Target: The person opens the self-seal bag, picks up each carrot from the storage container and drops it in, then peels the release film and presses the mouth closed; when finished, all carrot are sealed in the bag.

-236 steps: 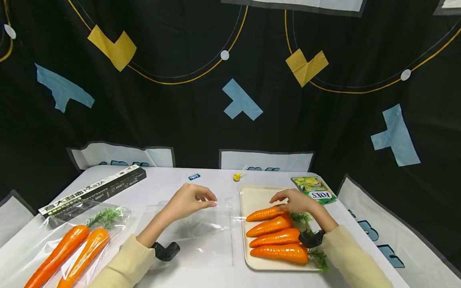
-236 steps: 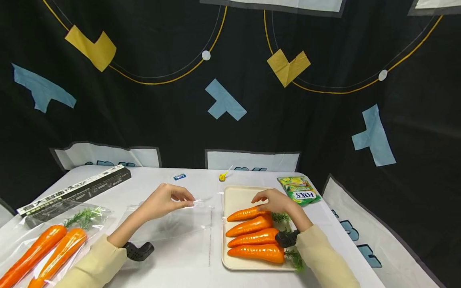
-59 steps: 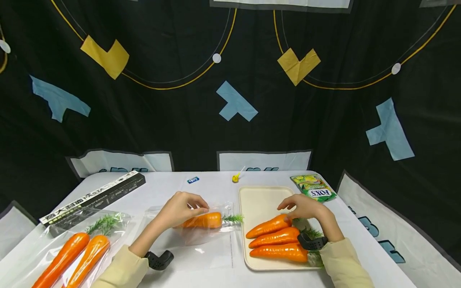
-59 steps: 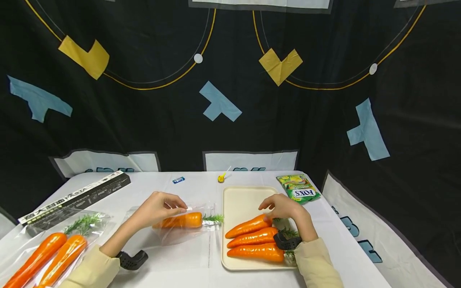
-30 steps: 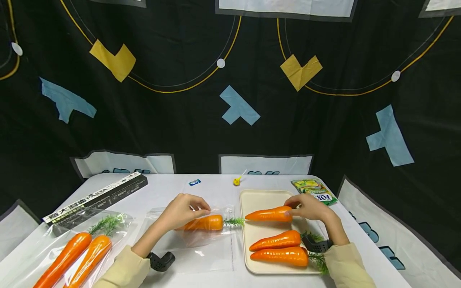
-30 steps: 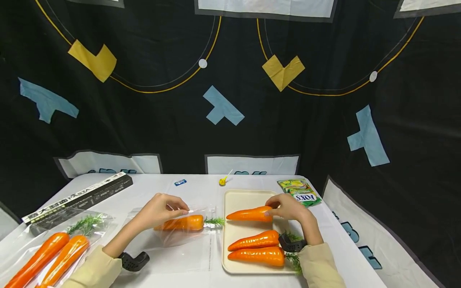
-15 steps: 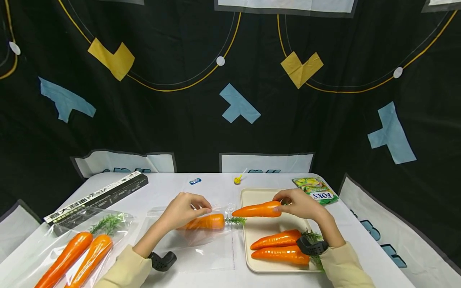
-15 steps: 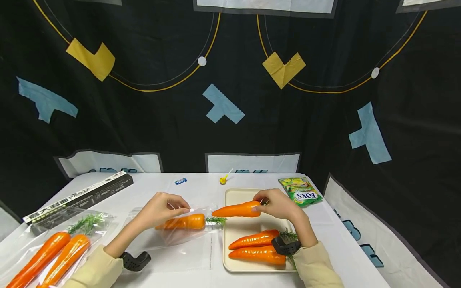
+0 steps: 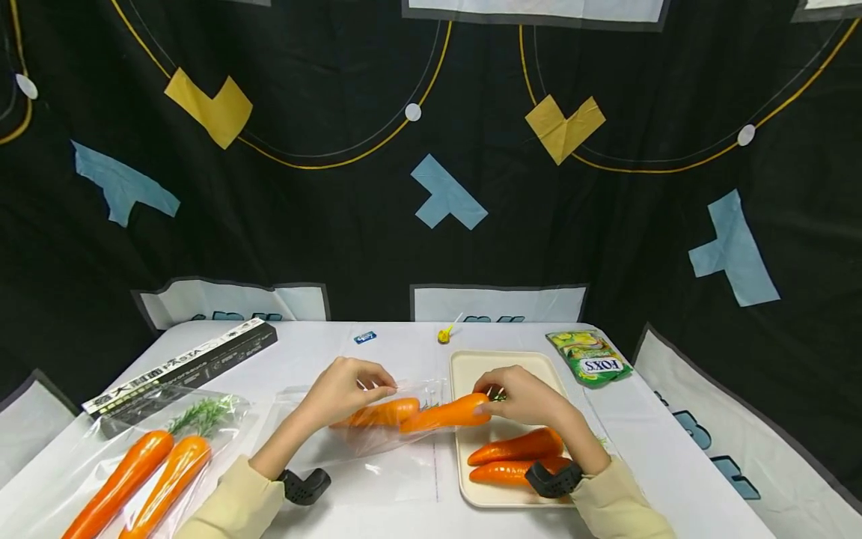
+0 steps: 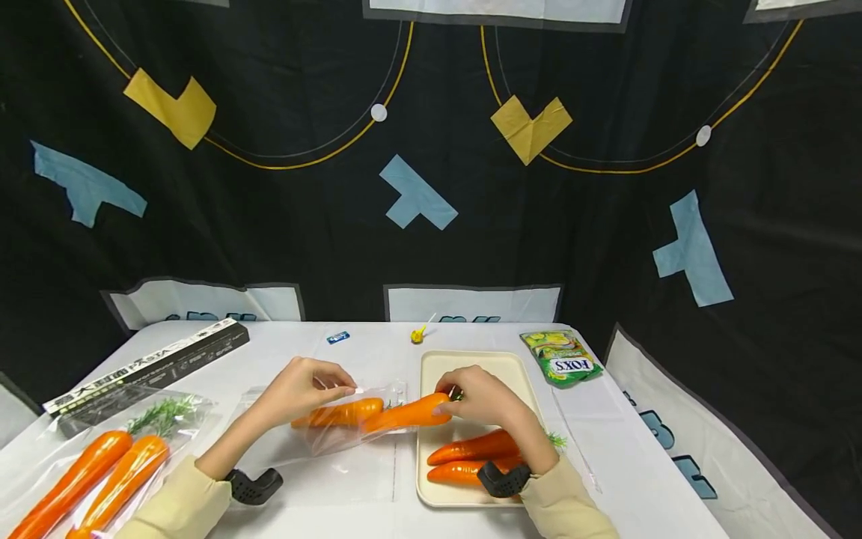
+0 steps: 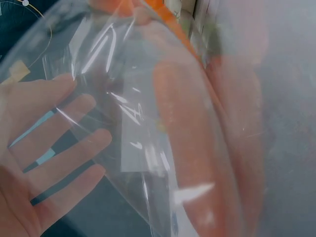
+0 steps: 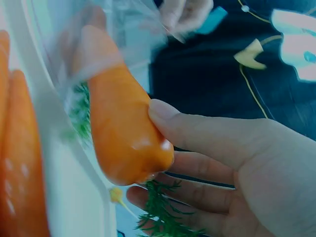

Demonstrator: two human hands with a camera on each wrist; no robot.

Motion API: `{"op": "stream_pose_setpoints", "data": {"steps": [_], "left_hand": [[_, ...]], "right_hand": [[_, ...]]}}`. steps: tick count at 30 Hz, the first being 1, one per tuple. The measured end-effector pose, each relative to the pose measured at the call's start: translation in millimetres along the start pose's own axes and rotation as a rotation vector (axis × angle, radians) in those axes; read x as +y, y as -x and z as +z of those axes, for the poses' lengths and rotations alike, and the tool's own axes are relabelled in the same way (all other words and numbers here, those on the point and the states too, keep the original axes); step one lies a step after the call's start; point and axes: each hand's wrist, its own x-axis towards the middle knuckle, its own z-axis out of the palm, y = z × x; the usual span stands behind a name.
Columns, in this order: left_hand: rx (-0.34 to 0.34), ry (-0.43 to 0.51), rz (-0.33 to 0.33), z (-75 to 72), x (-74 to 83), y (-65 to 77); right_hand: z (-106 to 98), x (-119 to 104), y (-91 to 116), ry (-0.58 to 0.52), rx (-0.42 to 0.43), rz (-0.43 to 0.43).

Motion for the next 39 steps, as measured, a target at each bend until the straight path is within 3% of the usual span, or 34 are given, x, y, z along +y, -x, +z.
{"op": "stream_pose_setpoints", "data": {"steps": [9,17,30,36,39], "left_hand": [[-0.024,-0.013,-0.053,3.1,0.0,1.7],[-0.039,-0.020,-0.087,0.2,3.9,-1.4],[-0.045,-0.009,-0.074,1.8,2.3,1.3],[-0.034,-0.001,-0.068,1.3,1.1,2.1],[-0.023,0.000,-0.054,0.9,1.1,1.4]], "right_hand": [[27,-17,-10,0.037,-0.011,0.037],[36,-27,-22,0.043,0.007,0.049],[53,-40,-49,0.105,0.001,-0.010],[44,-35,-37,0.000,-0.020,0.053],[37,-29,-26,0.004,-0.019,0.088]]}}
